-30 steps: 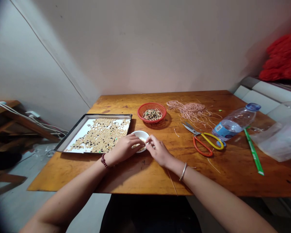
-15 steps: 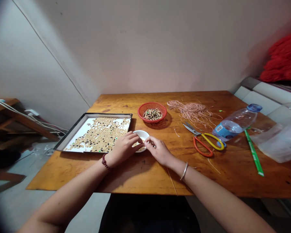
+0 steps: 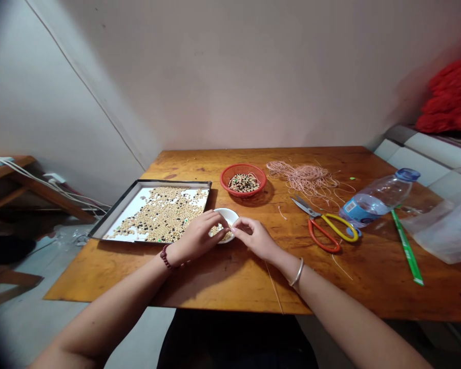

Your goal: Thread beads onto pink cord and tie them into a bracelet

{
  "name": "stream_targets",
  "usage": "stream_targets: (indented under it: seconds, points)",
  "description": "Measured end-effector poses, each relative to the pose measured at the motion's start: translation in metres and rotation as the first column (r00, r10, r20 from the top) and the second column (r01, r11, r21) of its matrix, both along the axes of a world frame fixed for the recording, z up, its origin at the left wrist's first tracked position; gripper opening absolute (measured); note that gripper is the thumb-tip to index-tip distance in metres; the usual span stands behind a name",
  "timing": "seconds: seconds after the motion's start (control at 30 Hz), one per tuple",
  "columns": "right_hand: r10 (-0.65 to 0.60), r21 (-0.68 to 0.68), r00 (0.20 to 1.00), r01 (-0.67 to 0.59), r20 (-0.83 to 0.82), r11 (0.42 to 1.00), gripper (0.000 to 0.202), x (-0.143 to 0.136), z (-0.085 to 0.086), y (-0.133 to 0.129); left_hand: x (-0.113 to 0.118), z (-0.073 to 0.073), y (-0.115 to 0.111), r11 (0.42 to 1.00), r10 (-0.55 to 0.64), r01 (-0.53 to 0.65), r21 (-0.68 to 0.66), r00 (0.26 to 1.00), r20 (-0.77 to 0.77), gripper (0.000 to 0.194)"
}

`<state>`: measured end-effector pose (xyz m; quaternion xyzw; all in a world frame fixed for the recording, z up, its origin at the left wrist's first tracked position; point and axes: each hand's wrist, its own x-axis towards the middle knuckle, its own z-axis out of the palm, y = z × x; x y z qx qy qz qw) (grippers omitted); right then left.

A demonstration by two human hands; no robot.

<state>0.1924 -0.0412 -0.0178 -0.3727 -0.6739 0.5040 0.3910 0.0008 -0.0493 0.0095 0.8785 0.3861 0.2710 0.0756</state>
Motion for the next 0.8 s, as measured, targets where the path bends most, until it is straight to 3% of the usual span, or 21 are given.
stream_targets:
  seconds: [0.27,0.63,0.8]
  points:
    - [0.031,0.076,0.995,-0.038,0.091,0.996,0.027,0.0066,-0.0009,0.0046,0.0021,0.0012,-0.0043,0.991,0.021,-0.013,-0.136,0.998,0.055,0.018]
    - [0.102,-0.115,0.994,-0.097,0.04,0.989,0.03,0.0072,-0.006,0.0042,0.0026,0.0043,-0.007,0.986,0.019,-0.015,-0.167,1.0,0.018,0.015]
    - [0.058,-0.151,0.998,-0.062,-0.031,0.987,0.028,0.0058,-0.0021,0.0025,0.0034,0.003,-0.0074,0.986,0.052,-0.044,-0.164,0.998,0.041,0.016]
